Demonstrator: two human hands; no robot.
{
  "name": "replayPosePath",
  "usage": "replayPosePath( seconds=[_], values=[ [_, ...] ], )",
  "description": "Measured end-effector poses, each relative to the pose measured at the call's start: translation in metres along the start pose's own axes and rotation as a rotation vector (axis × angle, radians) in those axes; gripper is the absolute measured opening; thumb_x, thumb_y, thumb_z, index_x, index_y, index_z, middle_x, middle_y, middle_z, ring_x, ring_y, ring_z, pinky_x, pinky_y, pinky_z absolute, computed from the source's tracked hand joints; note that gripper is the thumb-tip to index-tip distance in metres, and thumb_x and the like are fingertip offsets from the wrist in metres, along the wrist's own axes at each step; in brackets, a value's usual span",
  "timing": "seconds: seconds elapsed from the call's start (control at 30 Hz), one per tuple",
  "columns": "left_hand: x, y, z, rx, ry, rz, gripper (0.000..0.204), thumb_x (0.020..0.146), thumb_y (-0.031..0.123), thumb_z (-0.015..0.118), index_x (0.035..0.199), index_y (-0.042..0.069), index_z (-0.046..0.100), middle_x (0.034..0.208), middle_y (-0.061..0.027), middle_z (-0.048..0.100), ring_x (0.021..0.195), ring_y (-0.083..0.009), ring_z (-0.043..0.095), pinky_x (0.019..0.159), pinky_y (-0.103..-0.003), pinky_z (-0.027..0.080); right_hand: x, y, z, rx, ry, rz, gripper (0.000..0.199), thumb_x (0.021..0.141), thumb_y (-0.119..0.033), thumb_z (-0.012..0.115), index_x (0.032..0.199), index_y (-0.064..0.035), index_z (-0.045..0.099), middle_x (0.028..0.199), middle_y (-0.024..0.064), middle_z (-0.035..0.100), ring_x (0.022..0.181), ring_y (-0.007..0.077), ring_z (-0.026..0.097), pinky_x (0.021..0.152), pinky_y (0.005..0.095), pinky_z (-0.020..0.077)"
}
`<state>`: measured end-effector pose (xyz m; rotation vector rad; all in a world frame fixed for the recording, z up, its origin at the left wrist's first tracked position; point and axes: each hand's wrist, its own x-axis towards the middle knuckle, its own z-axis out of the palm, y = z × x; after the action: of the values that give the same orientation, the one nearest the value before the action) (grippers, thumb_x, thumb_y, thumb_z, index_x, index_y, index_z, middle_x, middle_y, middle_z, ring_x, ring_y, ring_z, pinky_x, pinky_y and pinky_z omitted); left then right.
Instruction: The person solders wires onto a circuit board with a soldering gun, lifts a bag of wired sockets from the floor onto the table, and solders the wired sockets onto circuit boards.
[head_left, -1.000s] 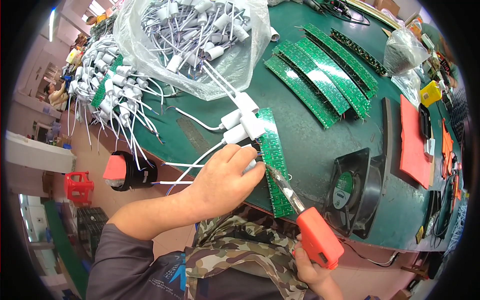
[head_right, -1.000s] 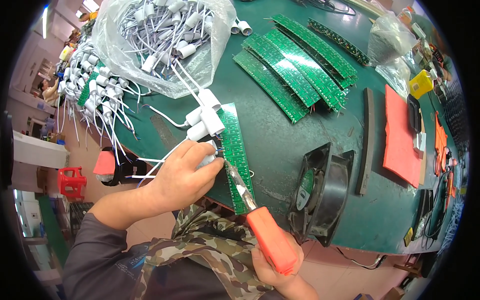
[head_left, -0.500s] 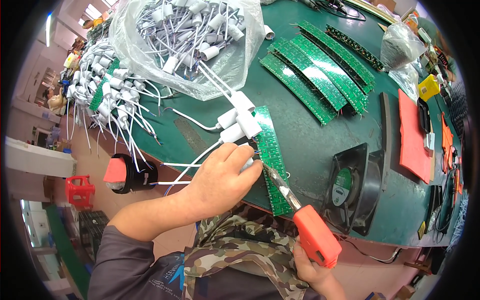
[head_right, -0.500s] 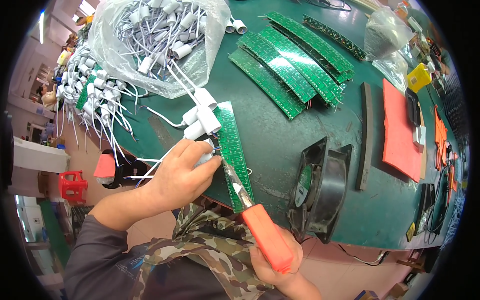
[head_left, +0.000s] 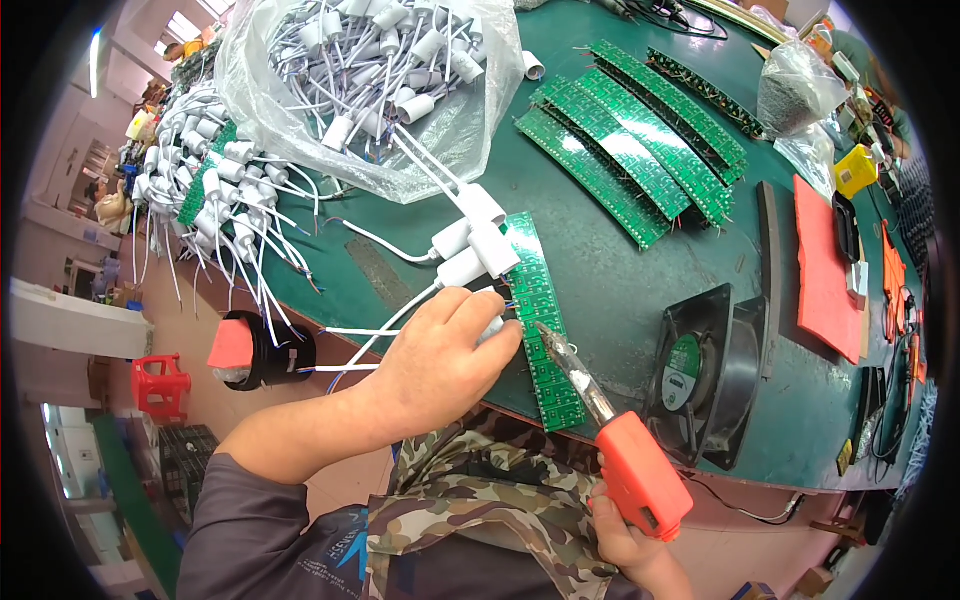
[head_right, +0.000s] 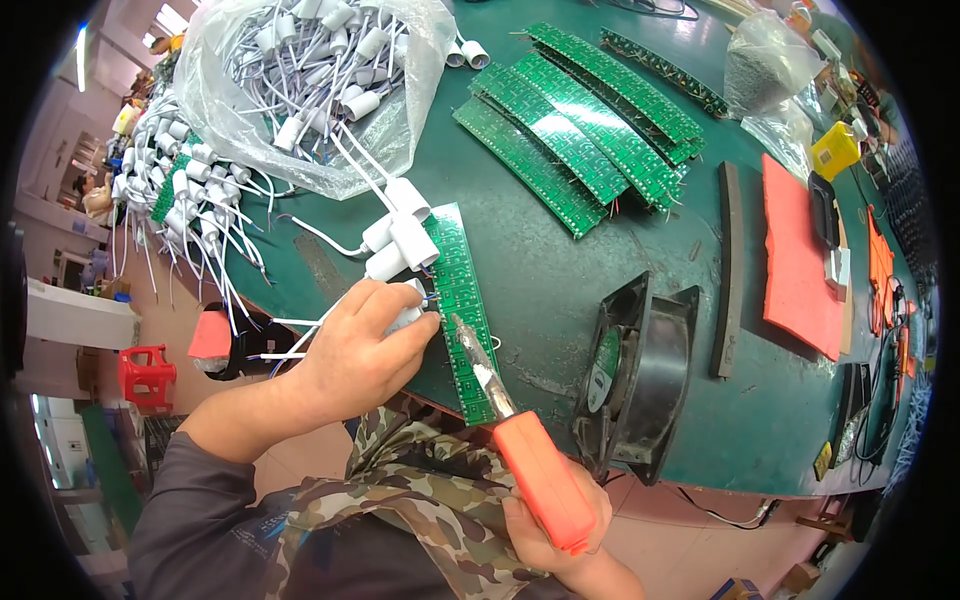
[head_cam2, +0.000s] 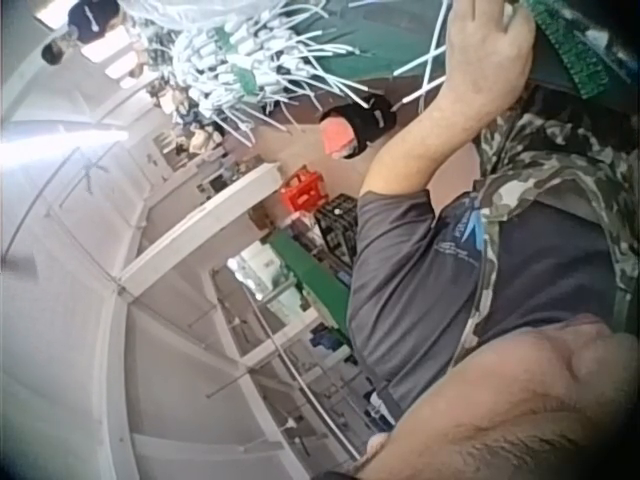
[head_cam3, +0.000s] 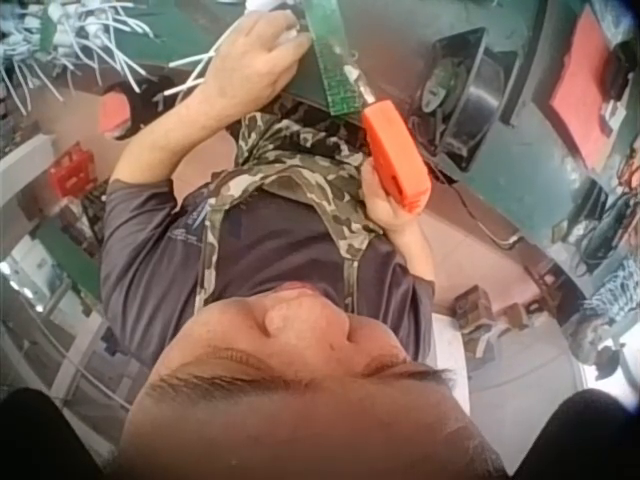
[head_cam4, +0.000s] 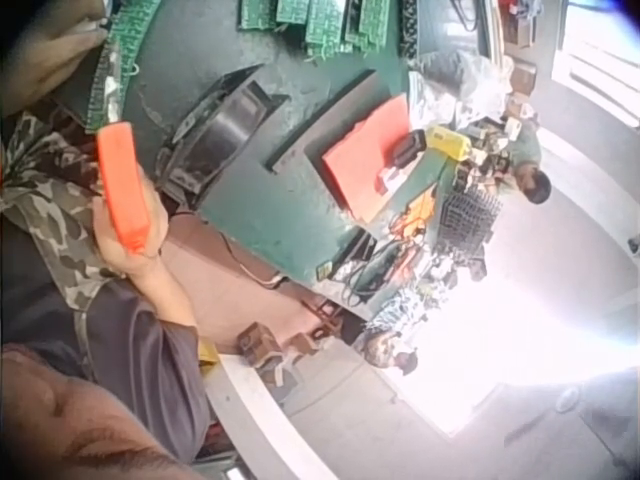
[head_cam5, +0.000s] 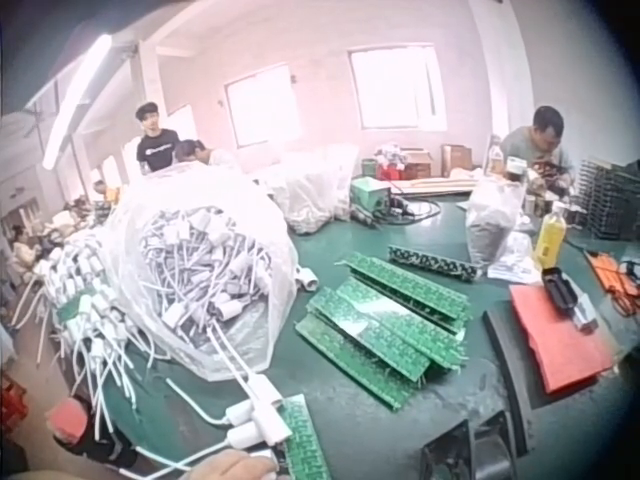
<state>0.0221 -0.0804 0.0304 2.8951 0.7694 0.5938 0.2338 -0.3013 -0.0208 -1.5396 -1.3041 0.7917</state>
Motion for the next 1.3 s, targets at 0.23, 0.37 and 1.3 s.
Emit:
replayPosePath(
  seconds=[0.23,0.37,1.3],
  values=[
    [0.000,0.001,0.001,0.000,0.006,-0.005,0.034,0.068,0.000,0.073,0.102,0.000,0.068,0.106,-0.0141,0.057,0.090,-0.0317,0.058,0.078,-0.042,0.052,-0.003,0.004,0.001,0.004,0.005,0.002,0.021,0.072,-0.012,0.079,0.090,-0.0036,0.071,0.085,0.0117,0.069,0.070,0.0292,0.068,0.063,0.0363,0.0566],
    [-0.001,0.001,0.001,0.006,0.007,-0.008,0.034,0.068,0.000,0.073,0.102,0.000,0.068,0.106,-0.0142,0.057,0.090,-0.0319,0.059,0.078,-0.042,0.052,-0.003,0.004,0.001,-0.016,-0.019,-0.009,0.022,0.073,-0.013,0.079,0.091,-0.0031,0.070,0.086,0.0118,0.069,0.069,0.0289,0.068,0.063,0.0359,0.0561],
    [0.001,0.010,0.002,0.055,0.021,-0.052,0.031,0.073,0.004,0.068,0.103,-0.001,0.066,0.102,-0.0138,0.055,0.090,-0.0289,0.056,0.080,-0.039,0.050,0.017,0.003,0.002,0.160,0.002,-0.137,0.038,0.074,-0.003,0.077,0.110,0.0047,0.068,0.090,0.0150,0.070,0.062,0.0205,0.065,0.057,0.0281,0.0515]
  ],
)
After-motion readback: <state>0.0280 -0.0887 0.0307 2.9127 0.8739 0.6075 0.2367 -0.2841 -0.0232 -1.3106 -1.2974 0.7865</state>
